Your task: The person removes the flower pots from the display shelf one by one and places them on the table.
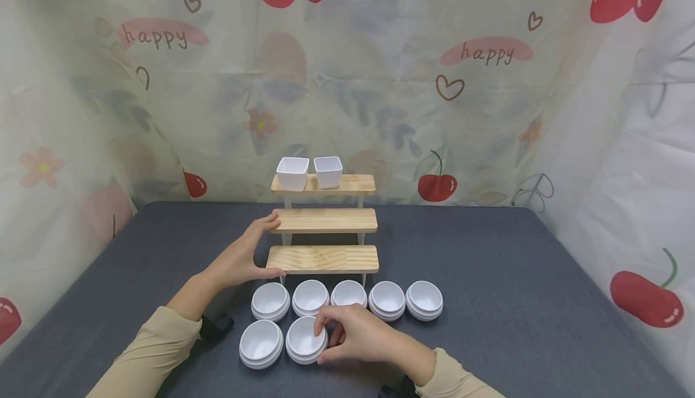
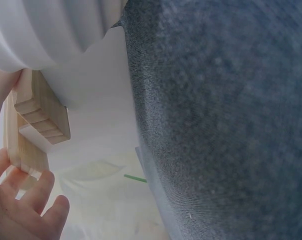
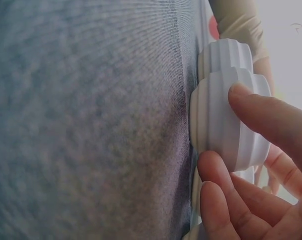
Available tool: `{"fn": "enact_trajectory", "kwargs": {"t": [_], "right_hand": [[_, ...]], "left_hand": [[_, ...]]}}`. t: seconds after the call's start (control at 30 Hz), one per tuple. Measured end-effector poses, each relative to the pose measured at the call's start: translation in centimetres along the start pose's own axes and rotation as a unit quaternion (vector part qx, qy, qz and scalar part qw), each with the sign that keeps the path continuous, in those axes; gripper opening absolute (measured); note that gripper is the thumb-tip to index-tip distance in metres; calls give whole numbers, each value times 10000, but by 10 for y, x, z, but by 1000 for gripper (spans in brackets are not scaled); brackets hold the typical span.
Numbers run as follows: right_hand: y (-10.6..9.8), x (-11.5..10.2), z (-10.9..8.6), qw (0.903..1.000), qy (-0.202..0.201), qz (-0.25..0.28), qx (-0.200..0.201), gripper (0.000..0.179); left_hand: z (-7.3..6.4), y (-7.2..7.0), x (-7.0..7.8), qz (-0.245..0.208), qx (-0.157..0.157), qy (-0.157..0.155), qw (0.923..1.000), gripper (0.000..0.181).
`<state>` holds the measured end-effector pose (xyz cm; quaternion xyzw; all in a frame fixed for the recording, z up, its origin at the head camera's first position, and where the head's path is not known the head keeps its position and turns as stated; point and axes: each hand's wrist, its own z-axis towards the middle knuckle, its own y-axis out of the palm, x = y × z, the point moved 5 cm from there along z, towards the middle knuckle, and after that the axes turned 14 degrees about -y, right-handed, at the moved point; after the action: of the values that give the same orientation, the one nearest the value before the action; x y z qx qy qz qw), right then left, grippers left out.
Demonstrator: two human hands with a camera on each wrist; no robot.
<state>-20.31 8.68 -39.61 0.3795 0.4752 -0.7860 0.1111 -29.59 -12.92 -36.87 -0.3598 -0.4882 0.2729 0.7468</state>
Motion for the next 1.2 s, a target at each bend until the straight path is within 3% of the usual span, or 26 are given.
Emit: {"fn": "enact_trajectory", "kwargs": {"t": [0.33,0.7,1.0,1.2], "right_hand": [[-3,-1,0,9995,36,322,30,32],[-14,-9,3,9994,-197,203,221,35],[-24,-15,7,9996,-11,175,235,30],[-34,-18,12,9988,-259,-98,406,26]], "left_hand": [[0,0,0,7,-62,-70,10000,95],[1,0,0,18,-73,-75,9999,94],[1,-1,0,0,-109,-86,9999,94],[0,0,-2,-6,-119,-88,9999,95]]}}
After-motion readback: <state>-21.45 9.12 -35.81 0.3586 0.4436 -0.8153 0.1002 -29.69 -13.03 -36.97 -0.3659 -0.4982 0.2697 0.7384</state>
